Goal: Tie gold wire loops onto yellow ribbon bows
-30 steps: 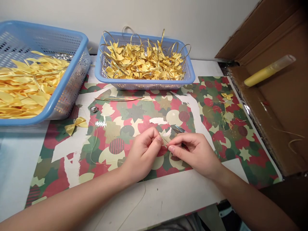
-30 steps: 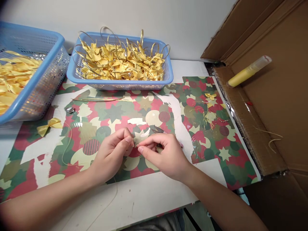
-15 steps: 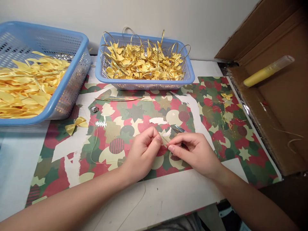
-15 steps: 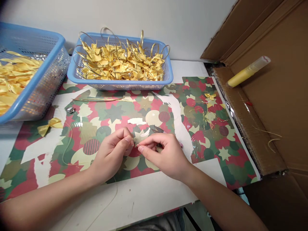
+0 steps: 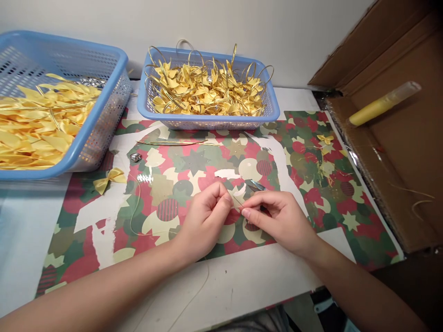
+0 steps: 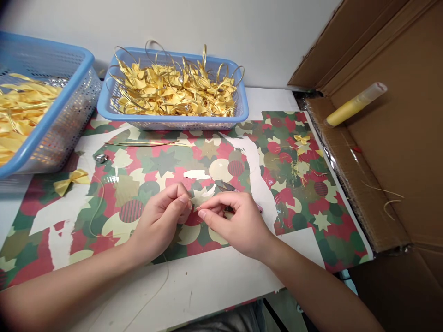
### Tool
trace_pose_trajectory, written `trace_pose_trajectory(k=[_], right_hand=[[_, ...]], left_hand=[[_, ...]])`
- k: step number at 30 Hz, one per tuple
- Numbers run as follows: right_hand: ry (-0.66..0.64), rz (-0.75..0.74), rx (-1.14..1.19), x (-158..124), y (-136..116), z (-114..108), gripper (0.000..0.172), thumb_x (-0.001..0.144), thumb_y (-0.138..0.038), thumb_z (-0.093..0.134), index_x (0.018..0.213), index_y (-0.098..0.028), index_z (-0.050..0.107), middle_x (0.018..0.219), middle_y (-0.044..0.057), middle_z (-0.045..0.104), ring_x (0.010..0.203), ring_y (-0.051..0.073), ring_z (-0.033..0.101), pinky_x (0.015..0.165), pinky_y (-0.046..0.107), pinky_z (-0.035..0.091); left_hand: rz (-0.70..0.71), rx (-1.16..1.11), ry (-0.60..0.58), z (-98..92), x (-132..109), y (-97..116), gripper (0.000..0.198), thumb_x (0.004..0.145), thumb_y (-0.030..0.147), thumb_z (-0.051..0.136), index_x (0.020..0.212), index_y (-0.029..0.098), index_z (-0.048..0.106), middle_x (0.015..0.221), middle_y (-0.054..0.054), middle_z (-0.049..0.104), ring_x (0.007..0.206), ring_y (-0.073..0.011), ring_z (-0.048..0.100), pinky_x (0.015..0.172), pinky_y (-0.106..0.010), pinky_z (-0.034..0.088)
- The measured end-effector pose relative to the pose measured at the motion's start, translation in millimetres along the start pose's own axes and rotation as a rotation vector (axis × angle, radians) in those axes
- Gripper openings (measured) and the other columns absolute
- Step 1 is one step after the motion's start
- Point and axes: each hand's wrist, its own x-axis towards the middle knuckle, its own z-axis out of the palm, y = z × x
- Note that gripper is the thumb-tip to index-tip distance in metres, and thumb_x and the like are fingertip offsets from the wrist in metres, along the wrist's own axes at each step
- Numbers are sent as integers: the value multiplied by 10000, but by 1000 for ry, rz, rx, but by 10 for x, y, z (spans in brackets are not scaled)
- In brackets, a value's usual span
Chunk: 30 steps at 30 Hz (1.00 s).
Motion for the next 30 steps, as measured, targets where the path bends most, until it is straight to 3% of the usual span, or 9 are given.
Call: trace_pose_trajectory(k=[30], right_hand=[[-27,21,30,-2,5,-9,207,818,-364,671,813,-172,747,674,33,650,604,128,572,542,258,491]], left_hand=[[-2,-1,-2,30,-1,24,264,922,269,443,676,205,369,559,65,353,497,-80,279,450,-191,267]])
